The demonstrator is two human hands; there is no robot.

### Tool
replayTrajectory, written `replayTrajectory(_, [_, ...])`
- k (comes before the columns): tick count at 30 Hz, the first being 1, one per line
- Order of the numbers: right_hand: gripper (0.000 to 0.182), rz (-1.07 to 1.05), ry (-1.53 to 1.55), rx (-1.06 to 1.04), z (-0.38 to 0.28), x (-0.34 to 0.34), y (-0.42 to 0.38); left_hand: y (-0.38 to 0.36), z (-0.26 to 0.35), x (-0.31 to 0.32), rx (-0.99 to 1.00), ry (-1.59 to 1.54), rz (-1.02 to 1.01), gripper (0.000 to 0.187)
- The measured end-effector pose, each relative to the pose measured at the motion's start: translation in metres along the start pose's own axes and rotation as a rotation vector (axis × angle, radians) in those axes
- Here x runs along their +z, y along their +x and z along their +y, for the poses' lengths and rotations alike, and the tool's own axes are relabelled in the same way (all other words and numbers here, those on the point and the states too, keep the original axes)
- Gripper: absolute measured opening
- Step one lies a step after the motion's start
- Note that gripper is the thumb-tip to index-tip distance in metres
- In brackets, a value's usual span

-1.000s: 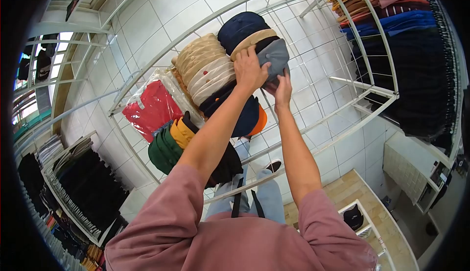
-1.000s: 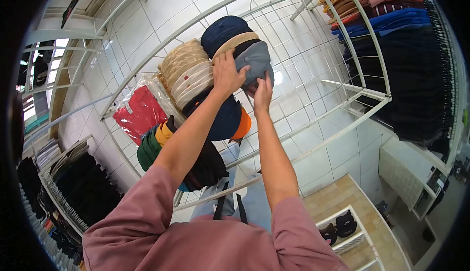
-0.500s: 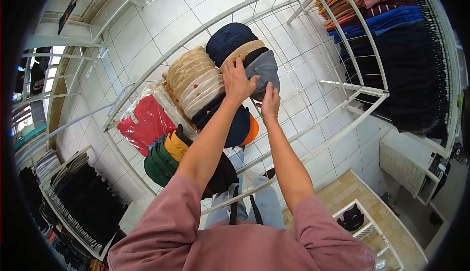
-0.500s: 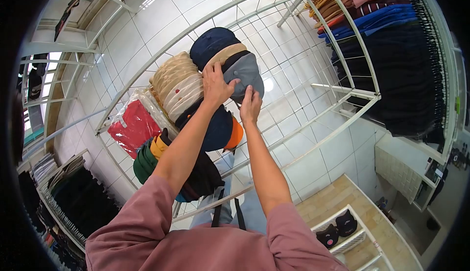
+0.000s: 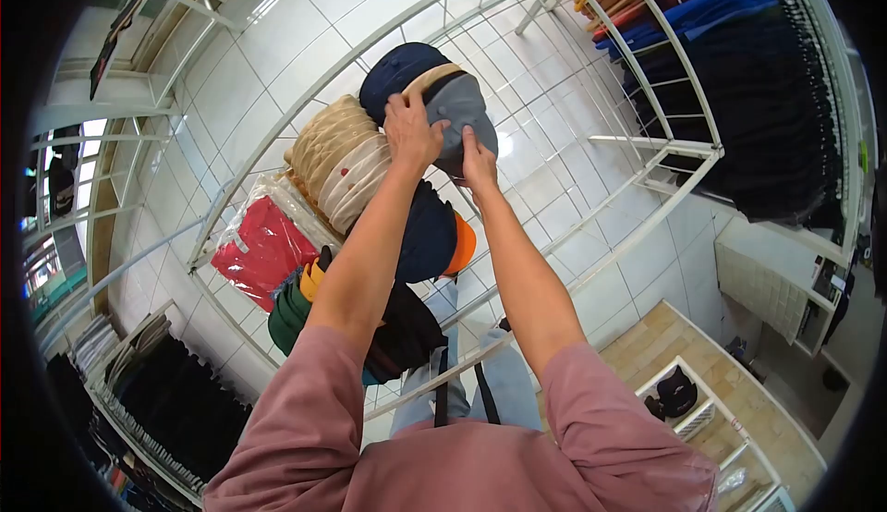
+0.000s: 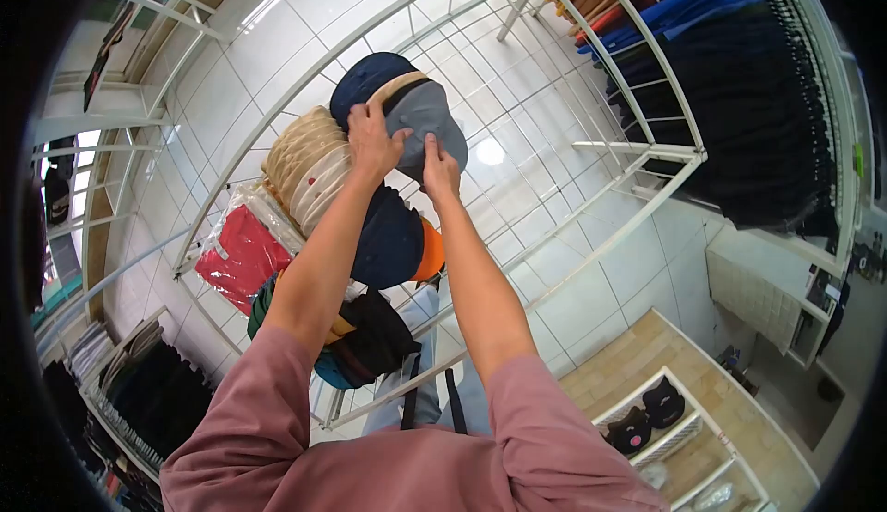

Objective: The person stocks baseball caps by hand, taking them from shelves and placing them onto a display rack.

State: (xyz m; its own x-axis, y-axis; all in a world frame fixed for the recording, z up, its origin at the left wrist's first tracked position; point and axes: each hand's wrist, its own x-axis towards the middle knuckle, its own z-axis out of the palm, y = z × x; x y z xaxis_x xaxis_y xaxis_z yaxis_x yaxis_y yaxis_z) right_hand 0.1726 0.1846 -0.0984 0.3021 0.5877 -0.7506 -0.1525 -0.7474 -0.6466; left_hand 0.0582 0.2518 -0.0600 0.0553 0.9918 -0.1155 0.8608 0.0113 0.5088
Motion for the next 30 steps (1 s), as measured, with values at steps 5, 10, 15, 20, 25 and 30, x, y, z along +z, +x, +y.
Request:
replayTrajectory(5, [0.084, -0.132, 0.061, 0.001, 0.005, -0.023, -0.010, -0.019, 0.010, -0.008, 0.272, -0.026, 0.109, 0.062])
replayTrajectory(10, [0.071, -0.067, 0.353, 0.005, 0.032, -0.072, -0.075, -0.055, 0.025, -0.030, 0.301, -0.048, 0.154, 0.064])
replayTrajectory(15, [0.054, 0.019, 0.444, -0.058, 0.058, -0.158, -0.179, -0.132, 0.065, -0.055, 0.354, -0.239, 0.045, 0.061])
replayTrajectory(20, [0.045, 0.228, 0.501, -0.085, 0.103, -0.250, -0.281, -0.244, 0.136, -0.027, 0.458, -0.348, -0.163, 0.060])
replayTrajectory(25, [0.041, 0.495, 0.638, -0.140, 0.168, -0.331, -0.373, -0.364, 0.234, -0.007, 0.706, -0.381, -0.508, 0.060])
replayTrajectory(30, [0.040, 0.791, 0.900, -0.178, 0.262, -0.392, -0.451, -0.482, 0.312, 0.040, 1.134, -0.346, -0.815, 0.058])
